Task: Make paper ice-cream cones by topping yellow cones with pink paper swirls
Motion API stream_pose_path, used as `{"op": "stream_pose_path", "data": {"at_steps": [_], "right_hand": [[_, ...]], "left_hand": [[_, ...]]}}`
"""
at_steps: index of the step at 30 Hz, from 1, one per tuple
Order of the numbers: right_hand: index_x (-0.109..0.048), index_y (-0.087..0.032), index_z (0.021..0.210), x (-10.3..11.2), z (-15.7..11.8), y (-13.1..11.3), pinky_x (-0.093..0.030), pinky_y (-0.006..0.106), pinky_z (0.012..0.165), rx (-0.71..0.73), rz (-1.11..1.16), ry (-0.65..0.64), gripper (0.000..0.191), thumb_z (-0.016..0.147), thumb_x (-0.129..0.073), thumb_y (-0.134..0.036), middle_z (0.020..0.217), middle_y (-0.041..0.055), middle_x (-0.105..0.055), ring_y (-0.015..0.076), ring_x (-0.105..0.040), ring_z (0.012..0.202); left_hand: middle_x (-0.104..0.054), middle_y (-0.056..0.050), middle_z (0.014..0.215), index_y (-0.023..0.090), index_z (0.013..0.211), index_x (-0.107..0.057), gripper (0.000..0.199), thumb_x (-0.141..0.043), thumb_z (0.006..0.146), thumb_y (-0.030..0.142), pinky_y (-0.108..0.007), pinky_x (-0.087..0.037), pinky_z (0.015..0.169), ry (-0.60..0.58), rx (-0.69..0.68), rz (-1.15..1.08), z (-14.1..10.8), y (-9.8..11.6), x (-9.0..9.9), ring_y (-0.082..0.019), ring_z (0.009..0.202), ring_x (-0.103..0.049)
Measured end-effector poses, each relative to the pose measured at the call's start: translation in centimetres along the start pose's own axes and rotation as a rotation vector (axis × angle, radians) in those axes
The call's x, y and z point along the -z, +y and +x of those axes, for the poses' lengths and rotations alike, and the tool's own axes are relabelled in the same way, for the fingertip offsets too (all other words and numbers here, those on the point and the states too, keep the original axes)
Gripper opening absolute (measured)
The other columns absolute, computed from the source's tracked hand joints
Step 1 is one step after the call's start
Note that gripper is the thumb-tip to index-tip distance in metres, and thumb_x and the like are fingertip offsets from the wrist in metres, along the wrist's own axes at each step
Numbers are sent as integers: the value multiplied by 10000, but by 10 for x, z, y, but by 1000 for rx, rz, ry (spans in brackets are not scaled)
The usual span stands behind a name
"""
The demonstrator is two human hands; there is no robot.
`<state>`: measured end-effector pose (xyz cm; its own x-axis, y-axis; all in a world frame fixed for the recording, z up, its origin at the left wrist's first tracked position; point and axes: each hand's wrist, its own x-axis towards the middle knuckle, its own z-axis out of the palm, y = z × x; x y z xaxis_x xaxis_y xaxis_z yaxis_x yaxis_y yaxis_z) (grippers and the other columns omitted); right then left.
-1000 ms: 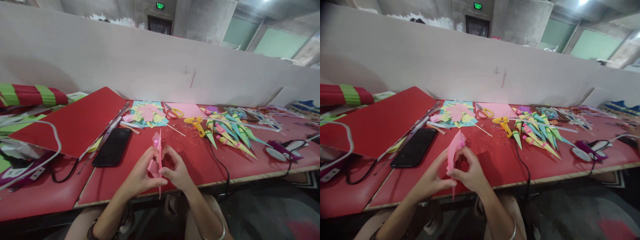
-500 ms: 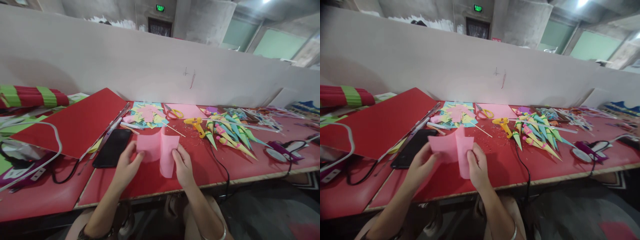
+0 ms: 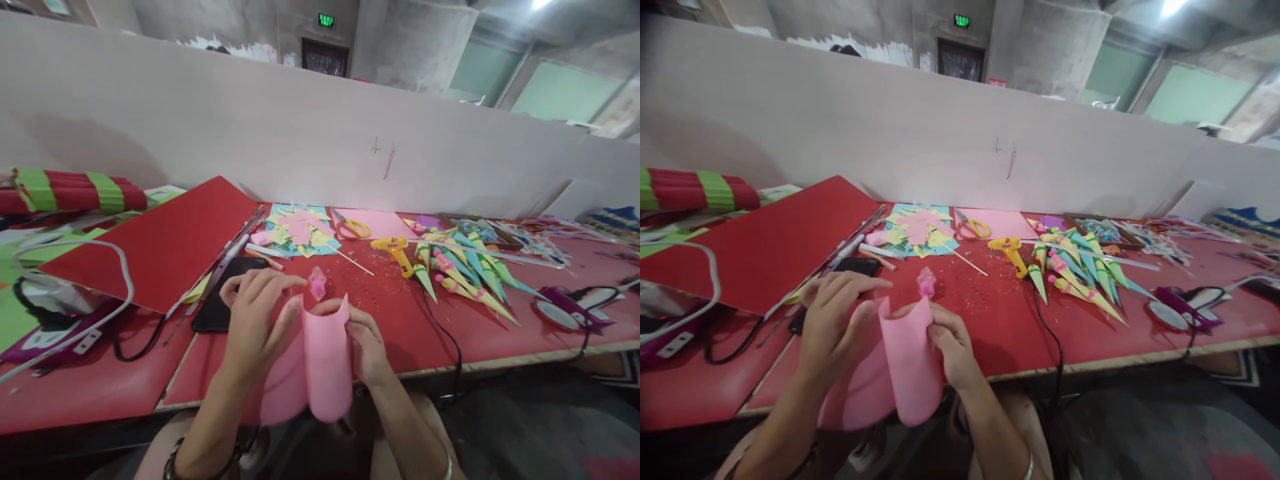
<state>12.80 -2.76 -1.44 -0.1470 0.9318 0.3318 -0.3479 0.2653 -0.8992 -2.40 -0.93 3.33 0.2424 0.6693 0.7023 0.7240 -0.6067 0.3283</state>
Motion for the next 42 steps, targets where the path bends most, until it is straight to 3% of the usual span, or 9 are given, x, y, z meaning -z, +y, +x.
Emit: {"op": "stream_pose_path", "data": {"at_steps": [3,7,11,17,21,24,27,32,42], "right_hand": [[-628,-200,722,2,0,5,-470,325,720,-76,119,157,202,707,-493,-349,758,33,-659,206,-605,751],[-612,-202,739,4,2,9,-471,290,626,-86,208,365,170,704,-511,-334,678,5,-649,177,-587,639],[-612,-207,684,6,4,10,-443,247,556,-72,244,415,124,687,-543,-311,634,-20,-630,142,-547,571],[-627,-195,682,7,6,14,-434,226,603,-71,105,541,120,662,-588,-307,666,-26,-627,128,-538,625],[-630,-182,695,9,8,22,-420,217,615,-139,37,660,157,636,-601,-324,669,-30,-612,122,-524,646],[-620,-178,685,11,9,24,-416,221,616,-156,-1,651,167,635,-596,-335,667,-24,-598,127,-515,654],[-598,-183,682,13,10,19,-399,218,568,-136,-83,535,182,676,-567,-362,643,-22,-568,123,-488,608],[-542,-176,639,16,10,3,-357,208,525,-42,-268,356,288,756,-494,-435,586,-31,-488,110,-431,565],[-342,-191,535,23,11,4,-235,205,456,-15,-478,433,374,782,-457,-447,531,-59,-301,83,-278,510]], "left_hand": [[-569,-5,640,208,689,-608,308,-388,825,376,-359,-299,710,-74,67,-30,2,-1,-1,-173,653,-514],[-592,-22,795,201,777,-609,333,-314,859,332,-344,-315,733,-178,133,-128,5,-6,-6,-180,772,-540],[-571,-28,851,185,726,-546,273,-351,854,326,-290,-375,786,-239,146,-316,7,-11,-9,-175,859,-526],[-524,34,654,189,767,-497,225,-383,830,373,-201,-387,546,-336,403,-344,3,-15,-12,-124,594,-483],[-626,-3,764,170,820,-586,272,-418,790,381,-214,-424,669,-300,494,-377,4,-21,-14,-161,722,-557],[-665,-23,772,159,763,-630,293,-483,731,410,-229,-433,704,-219,560,-343,5,-26,-14,-194,753,-580],[-674,-18,746,167,696,-638,273,-515,702,410,-228,-436,692,-153,562,-350,5,-28,-12,-191,729,-581],[-612,-2,635,168,582,-597,256,-517,717,370,-215,-414,631,-236,441,-441,6,-23,-13,-146,627,-529],[-391,48,506,170,466,-431,323,-501,712,368,-201,-321,508,-138,551,-577,3,-12,-24,-97,512,-363]]}}
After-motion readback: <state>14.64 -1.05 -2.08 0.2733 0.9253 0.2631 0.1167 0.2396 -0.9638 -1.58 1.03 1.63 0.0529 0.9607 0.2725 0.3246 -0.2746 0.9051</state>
